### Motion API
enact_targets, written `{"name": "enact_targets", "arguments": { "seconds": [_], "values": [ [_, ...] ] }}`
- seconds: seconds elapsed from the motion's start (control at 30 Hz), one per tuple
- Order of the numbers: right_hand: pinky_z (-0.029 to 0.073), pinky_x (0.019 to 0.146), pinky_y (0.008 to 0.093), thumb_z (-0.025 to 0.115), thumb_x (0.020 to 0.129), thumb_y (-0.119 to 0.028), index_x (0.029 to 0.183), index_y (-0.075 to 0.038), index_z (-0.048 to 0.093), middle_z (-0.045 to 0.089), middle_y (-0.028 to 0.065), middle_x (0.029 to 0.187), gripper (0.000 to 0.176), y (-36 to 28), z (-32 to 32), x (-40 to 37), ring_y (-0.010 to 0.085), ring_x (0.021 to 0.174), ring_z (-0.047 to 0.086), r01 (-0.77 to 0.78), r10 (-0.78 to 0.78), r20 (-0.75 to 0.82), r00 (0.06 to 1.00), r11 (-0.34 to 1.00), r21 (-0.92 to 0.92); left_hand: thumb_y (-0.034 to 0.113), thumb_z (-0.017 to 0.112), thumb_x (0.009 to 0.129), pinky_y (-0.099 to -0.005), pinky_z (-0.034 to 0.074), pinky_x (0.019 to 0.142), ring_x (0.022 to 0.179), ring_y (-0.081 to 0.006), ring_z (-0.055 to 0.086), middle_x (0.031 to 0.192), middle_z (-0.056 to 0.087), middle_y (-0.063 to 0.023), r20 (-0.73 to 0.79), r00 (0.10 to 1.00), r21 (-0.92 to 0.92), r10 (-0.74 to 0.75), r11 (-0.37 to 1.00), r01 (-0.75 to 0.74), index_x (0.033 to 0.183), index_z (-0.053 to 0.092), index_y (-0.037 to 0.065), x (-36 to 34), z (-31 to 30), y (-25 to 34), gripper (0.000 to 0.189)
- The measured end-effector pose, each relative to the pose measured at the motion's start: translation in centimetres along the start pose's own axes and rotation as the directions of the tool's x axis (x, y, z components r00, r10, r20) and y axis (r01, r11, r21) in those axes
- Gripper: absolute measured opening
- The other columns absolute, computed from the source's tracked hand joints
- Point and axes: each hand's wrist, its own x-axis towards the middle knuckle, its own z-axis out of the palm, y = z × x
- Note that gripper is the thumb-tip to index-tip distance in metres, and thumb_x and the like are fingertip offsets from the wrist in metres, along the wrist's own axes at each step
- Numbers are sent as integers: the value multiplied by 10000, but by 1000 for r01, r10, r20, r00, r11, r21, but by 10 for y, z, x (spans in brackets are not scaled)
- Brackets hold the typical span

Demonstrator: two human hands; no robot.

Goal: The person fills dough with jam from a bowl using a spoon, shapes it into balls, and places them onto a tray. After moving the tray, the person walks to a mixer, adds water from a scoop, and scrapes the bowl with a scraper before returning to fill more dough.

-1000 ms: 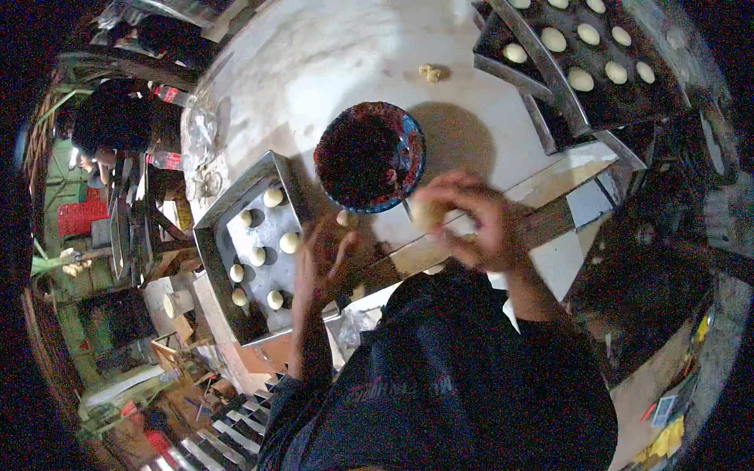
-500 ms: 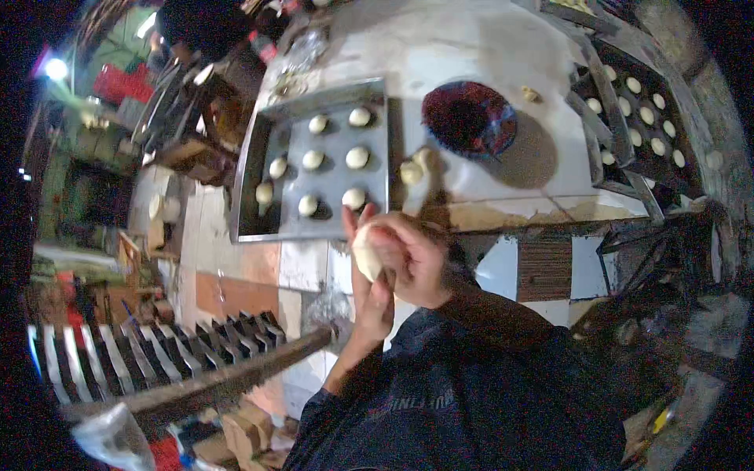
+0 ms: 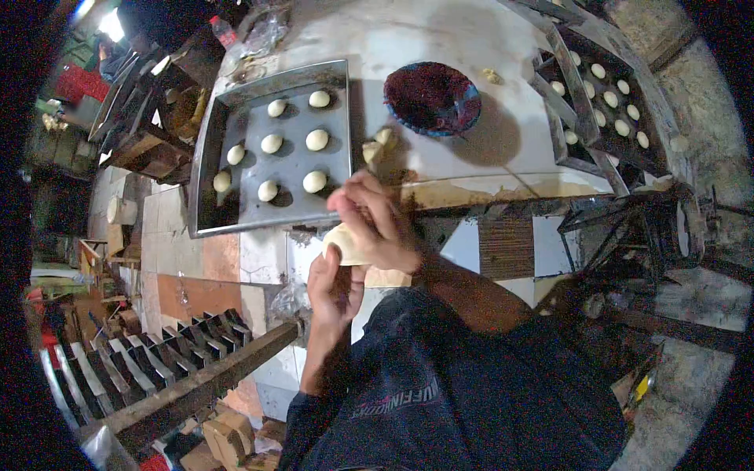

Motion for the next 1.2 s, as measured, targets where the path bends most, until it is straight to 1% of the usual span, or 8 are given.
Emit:
{"name": "enact_targets", "arguments": {
  "seconds": [0.07,0.23,0.3,0.8,0.97,1.1,1.17,1.2],
  "values": [
    [429,760,398,582,864,-209,796,-9,622,529,167,867,214,21,-41,10,304,839,541,-207,207,73,976,978,-7,253,450,981,-432,465,1008,1158,-287,560,1259,544,-205,99,980,-204,-174,960,191,1272,433,-84,24,-19,-7,446],
    [437,784,511,620,787,-190,998,15,507,551,237,819,315,125,-118,28,430,852,555,-352,384,-124,915,611,-709,227,476,968,-350,405,1011,1176,-242,530,1301,521,-163,69,975,263,-211,947,187,1323,425,-78,90,20,-4,471],
    [487,742,526,596,774,-134,1076,51,462,609,279,820,379,148,-130,44,469,797,606,-495,761,37,648,458,-738,245,529,926,-343,418,992,1197,-224,498,1317,497,-129,63,989,343,-134,933,105,1375,379,-41,121,18,-12,553],
    [519,655,486,456,845,-48,1025,19,544,610,223,938,212,229,-154,78,416,748,633,-152,556,347,756,663,-733,241,498,971,-331,404,990,1144,-183,522,1239,547,-88,-69,959,294,-274,913,282,1370,412,-3,216,-3,-73,476],
    [493,566,457,505,864,-104,865,-1,620,565,185,607,154,239,-156,68,347,642,640,-93,519,546,658,775,-625,231,519,961,-341,398,1002,1138,-184,526,1245,538,-93,-113,946,250,-304,913,323,1378,399,0,222,-5,-78,492],
    [446,488,366,546,889,-143,919,12,647,515,84,523,188,264,-180,66,216,528,589,-505,554,513,656,827,-247,212,507,965,-345,406,998,1133,-193,532,1263,528,-111,-156,985,319,-77,940,124,1392,374,-1,225,21,-58,495],
    [404,488,283,553,924,-187,907,22,662,530,-9,561,237,254,-199,83,104,508,506,-986,709,692,135,167,22,237,501,971,-343,409,994,1146,-192,519,1260,529,-133,-274,962,275,1,958,78,1404,354,7,234,30,-44,511],
    [392,491,235,533,948,-191,900,21,672,516,-53,587,258,250,-202,82,73,523,489,-985,663,728,174,106,138,257,500,972,-343,410,994,1155,-197,515,1259,530,-138,-321,946,270,-35,954,127,1402,354,10,238,24,-41,517]
  ]
}}
